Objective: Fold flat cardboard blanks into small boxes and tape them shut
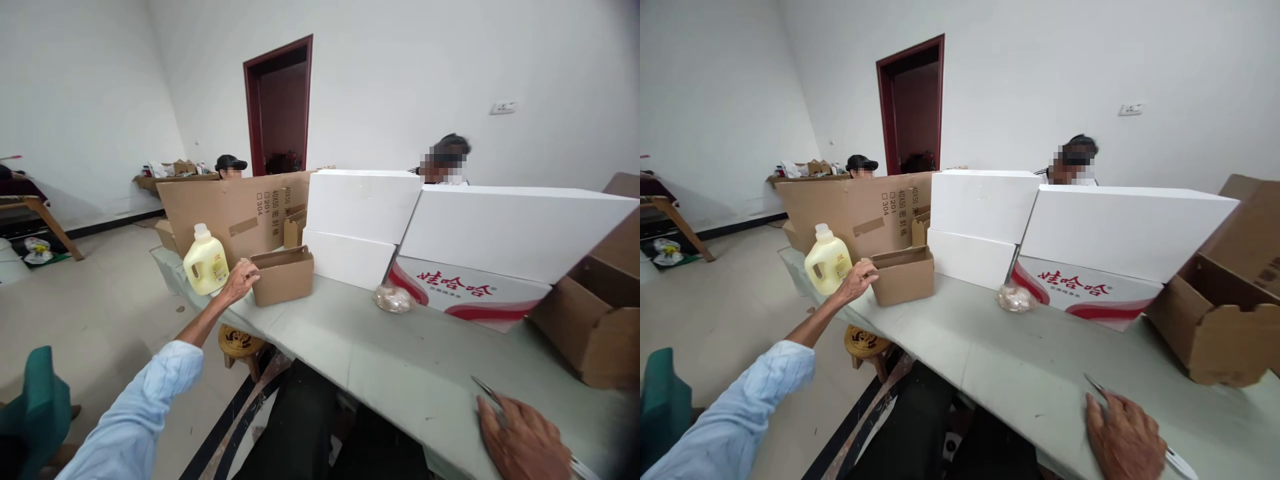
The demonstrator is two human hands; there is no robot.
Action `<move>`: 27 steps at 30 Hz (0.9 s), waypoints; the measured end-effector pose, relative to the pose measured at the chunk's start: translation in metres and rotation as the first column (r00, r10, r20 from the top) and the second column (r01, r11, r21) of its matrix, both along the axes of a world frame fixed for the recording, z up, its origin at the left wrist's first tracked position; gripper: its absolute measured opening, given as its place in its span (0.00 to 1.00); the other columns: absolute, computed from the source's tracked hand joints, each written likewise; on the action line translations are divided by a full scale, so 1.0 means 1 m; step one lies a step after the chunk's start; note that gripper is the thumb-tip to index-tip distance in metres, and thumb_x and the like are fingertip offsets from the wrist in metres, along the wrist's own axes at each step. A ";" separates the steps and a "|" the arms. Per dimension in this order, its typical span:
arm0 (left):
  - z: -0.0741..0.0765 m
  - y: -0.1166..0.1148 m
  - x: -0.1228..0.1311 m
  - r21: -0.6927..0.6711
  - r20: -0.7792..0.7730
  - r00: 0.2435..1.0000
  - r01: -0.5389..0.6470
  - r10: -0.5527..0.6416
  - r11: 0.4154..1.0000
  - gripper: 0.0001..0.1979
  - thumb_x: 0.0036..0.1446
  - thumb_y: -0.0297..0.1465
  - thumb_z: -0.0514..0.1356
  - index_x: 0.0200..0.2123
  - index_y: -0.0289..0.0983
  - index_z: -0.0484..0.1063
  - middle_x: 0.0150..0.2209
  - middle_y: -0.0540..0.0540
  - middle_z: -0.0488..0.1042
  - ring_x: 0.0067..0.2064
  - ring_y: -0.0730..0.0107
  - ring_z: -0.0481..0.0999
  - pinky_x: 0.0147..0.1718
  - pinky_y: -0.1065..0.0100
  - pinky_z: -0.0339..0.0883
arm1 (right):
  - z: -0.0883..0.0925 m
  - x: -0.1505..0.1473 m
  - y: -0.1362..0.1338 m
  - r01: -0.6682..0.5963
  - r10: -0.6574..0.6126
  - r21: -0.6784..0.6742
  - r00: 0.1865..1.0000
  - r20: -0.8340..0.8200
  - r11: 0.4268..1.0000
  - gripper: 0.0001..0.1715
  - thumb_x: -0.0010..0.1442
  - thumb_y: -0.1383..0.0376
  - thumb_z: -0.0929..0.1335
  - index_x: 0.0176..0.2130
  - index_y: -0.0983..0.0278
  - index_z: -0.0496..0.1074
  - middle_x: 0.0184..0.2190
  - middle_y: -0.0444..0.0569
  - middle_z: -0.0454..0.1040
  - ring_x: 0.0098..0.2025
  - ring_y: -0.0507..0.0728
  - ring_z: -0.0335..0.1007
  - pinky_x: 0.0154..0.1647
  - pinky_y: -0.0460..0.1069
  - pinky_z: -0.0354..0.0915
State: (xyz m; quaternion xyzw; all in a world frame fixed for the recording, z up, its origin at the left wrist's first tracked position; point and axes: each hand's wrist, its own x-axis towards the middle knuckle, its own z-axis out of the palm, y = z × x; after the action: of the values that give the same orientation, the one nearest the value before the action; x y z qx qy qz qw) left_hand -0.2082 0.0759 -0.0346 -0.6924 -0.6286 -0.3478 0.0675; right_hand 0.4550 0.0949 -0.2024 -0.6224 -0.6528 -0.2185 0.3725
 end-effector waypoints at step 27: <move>-0.033 -0.170 0.098 0.110 0.047 0.862 0.498 -0.505 0.860 0.07 0.67 0.25 0.63 0.42 0.38 0.82 0.60 0.36 0.75 0.66 0.50 0.72 0.65 0.47 0.68 | 0.152 -0.225 -0.121 -0.728 0.726 -0.143 0.604 0.328 0.670 0.12 0.69 0.55 0.72 0.44 0.61 0.78 0.50 0.55 0.81 0.59 0.67 0.70 0.58 0.61 0.64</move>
State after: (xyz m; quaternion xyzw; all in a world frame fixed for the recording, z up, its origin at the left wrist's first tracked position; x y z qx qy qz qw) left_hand -0.1105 -0.0942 -0.0674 -0.8146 -0.4118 -0.4081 -0.0158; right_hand 0.2304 -0.0258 -0.0500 -0.2514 -0.9045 -0.1595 0.3053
